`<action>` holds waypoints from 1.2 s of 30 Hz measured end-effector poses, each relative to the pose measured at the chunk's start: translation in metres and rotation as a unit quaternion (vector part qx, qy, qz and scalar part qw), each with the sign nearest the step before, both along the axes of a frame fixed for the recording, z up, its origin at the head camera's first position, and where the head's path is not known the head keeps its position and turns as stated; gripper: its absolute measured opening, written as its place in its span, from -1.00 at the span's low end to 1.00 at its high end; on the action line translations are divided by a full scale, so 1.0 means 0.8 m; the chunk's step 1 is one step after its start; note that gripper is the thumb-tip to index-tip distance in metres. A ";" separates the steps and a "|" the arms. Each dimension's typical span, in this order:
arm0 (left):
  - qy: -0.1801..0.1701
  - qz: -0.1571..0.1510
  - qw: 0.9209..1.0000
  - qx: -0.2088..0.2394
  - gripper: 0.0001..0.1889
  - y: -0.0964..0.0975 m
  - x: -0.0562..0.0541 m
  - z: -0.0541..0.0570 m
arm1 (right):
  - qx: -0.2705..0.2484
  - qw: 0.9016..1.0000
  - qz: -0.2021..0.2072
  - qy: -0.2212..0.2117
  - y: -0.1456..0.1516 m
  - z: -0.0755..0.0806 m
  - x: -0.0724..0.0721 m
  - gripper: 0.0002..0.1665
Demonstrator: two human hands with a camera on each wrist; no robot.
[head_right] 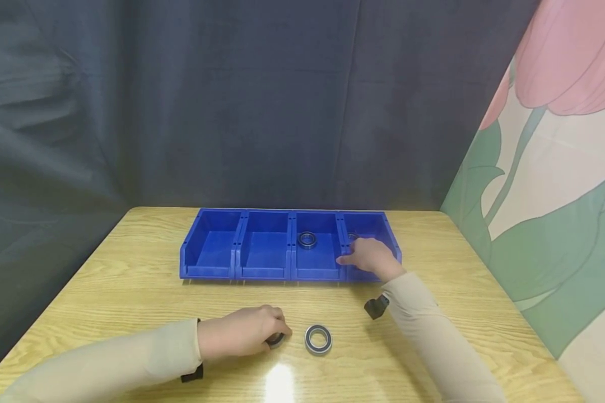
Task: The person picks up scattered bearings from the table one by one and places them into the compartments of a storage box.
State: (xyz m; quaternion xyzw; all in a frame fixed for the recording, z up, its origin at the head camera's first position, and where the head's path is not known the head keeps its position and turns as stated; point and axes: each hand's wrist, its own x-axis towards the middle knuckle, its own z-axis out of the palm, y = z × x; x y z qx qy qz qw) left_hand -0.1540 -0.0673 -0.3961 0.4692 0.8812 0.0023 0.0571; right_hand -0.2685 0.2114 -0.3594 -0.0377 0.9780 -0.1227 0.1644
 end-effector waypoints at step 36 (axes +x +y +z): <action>-0.106 0.285 0.944 0.129 -0.53 -0.004 -0.206 0.183 | 0.006 1.000 0.013 0.023 -0.002 -0.002 0.003 -0.34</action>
